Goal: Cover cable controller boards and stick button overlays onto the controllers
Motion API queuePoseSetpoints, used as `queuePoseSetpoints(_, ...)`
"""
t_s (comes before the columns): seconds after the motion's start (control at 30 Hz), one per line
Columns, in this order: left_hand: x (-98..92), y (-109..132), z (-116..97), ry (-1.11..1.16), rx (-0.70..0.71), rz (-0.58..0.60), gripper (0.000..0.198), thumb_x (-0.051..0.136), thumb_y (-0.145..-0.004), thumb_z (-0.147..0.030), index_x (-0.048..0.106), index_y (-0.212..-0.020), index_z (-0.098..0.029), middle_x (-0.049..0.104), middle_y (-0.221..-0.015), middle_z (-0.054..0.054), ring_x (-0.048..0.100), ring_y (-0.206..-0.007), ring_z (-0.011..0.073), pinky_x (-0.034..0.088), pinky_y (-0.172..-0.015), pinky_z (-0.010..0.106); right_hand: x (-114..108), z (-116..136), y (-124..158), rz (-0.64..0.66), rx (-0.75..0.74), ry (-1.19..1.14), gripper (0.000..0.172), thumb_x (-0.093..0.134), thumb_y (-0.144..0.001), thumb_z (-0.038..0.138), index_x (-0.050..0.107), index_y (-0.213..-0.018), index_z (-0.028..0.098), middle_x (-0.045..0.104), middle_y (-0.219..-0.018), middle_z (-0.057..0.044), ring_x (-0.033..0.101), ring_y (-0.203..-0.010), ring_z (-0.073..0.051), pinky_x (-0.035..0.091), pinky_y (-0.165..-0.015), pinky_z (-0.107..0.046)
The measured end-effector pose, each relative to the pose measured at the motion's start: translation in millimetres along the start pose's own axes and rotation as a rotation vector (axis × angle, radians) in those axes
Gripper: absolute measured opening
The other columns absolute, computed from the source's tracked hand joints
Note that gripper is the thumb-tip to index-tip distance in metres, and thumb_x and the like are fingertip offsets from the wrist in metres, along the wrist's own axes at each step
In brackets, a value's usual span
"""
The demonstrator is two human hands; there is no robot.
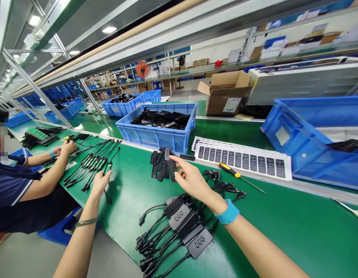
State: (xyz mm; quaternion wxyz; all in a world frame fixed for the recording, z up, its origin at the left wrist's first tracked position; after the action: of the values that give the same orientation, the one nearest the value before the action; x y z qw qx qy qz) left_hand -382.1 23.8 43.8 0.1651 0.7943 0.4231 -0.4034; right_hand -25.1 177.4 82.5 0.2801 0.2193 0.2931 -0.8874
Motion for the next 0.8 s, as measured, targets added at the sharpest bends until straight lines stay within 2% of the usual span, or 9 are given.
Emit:
queuePoseSetpoints(0.07,14.4,25.9,-19.6,0.248,0.008,0.106,0.042,0.054,-0.093,-0.047,0.06,-0.114,-0.011,0.064,-0.088,0.005,0.057,-0.061,0.0107,0.046,-0.054,0.024,-1.3,5.4,4.5,-0.032,0.093,-0.188,0.039,0.046,-0.091,0.026,0.051,-0.129,0.02,0.057,-0.088,-0.002,0.051,-0.054,-0.011,0.047,-0.051,-0.026)
queuePoseSetpoints(0.13,24.5,57.3,-42.4,0.449,0.021,0.199,0.047,0.054,-0.091,-0.048,0.058,-0.12,-0.011,0.065,-0.09,0.007,0.051,-0.056,0.008,0.042,-0.05,0.022,-1.9,14.2,8.6,-0.054,0.129,-0.311,0.029,0.046,-0.093,0.032,0.052,-0.119,0.021,0.052,-0.075,0.002,0.05,-0.056,-0.012,0.046,-0.053,-0.025)
queuePoseSetpoints(0.23,34.7,106.2,-77.0,0.724,0.038,0.353,0.051,0.065,-0.083,-0.043,0.058,-0.123,-0.013,0.068,-0.101,0.011,0.052,-0.058,0.0072,0.044,-0.053,0.022,-4.5,29.7,13.8,-0.075,0.138,-0.369,0.021,0.048,-0.093,0.035,0.052,-0.108,0.021,0.048,-0.063,0.005,0.05,-0.058,-0.013,0.043,-0.054,-0.024)
queuePoseSetpoints(0.27,40.8,122.9,-90.0,0.9,0.024,0.458,0.053,0.072,-0.078,-0.038,0.058,-0.123,-0.014,0.069,-0.104,0.013,0.054,-0.059,0.0077,0.046,-0.054,0.022,-4.7,34.6,15.4,-0.076,0.145,-0.394,0.02,0.05,-0.093,0.036,0.052,-0.106,0.021,0.05,-0.062,0.005,0.051,-0.058,-0.013,0.043,-0.053,-0.023)
queuePoseSetpoints(0.33,50.0,152.9,-112.9,1.102,0.004,0.639,0.054,0.08,-0.073,-0.031,0.061,-0.121,-0.015,0.07,-0.11,0.014,0.061,-0.064,0.0097,0.05,-0.058,0.022,-2.4,43.9,18.4,-0.057,0.165,-0.476,0.021,0.054,-0.091,0.038,0.051,-0.104,0.021,0.053,-0.063,0.004,0.055,-0.059,-0.013,0.044,-0.053,-0.023)
queuePoseSetpoints(0.43,59.6,185.1,-136.1,1.13,0.018,0.815,0.047,0.083,-0.071,-0.027,0.067,-0.114,-0.014,0.071,-0.111,0.014,0.07,-0.077,0.0164,0.056,-0.067,0.024,3.2,56.6,22.3,-0.025,0.181,-0.596,0.025,0.059,-0.088,0.042,0.052,-0.102,0.021,0.055,-0.069,0.003,0.06,-0.061,-0.013,0.047,-0.05,-0.023)
queuePoseSetpoints(0.57,66.9,206.5,-150.2,1.14,0.035,0.922,0.046,0.086,-0.067,-0.023,0.071,-0.111,-0.015,0.071,-0.111,0.012,0.073,-0.084,0.0195,0.058,-0.073,0.024,11.0,64.0,26.8,0.011,0.191,-0.651,0.026,0.064,-0.085,0.04,0.055,-0.1,0.021,0.057,-0.083,0.0,0.064,-0.064,-0.013,0.048,-0.049,-0.022)
queuePoseSetpoints(0.7,68.8,211.9,-151.8,1.134,0.049,0.915,0.053,0.087,-0.065,-0.02,0.07,-0.115,-0.018,0.07,-0.11,0.01,0.072,-0.085,0.0187,0.057,-0.076,0.024,20.4,63.4,31.9,0.062,0.216,-0.645,0.025,0.064,-0.085,0.039,0.056,-0.1,0.02,0.055,-0.078,0.002,0.065,-0.063,-0.013,0.05,-0.05,-0.022)
queuePoseSetpoints(0.8,66.8,213.8,-151.8,1.085,0.09,0.886,0.052,0.084,-0.07,-0.027,0.068,-0.118,-0.017,0.069,-0.11,0.011,0.072,-0.084,0.0191,0.057,-0.075,0.025,22.0,60.5,34.4,0.037,0.232,-0.659,0.029,0.066,-0.083,0.039,0.054,-0.1,0.02,0.053,-0.076,0.004,0.064,-0.06,-0.013,0.051,-0.051,-0.023)
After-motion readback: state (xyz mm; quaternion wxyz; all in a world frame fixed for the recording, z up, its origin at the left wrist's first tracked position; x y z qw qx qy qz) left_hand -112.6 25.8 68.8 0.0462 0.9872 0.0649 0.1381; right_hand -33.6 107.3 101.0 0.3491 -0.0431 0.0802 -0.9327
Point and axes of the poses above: each hand's wrist, its own y-axis away from the middle knuckle, its own x-axis out of the palm, z = x × y, the point moved 10 cm from there along -y, towards the middle knuckle
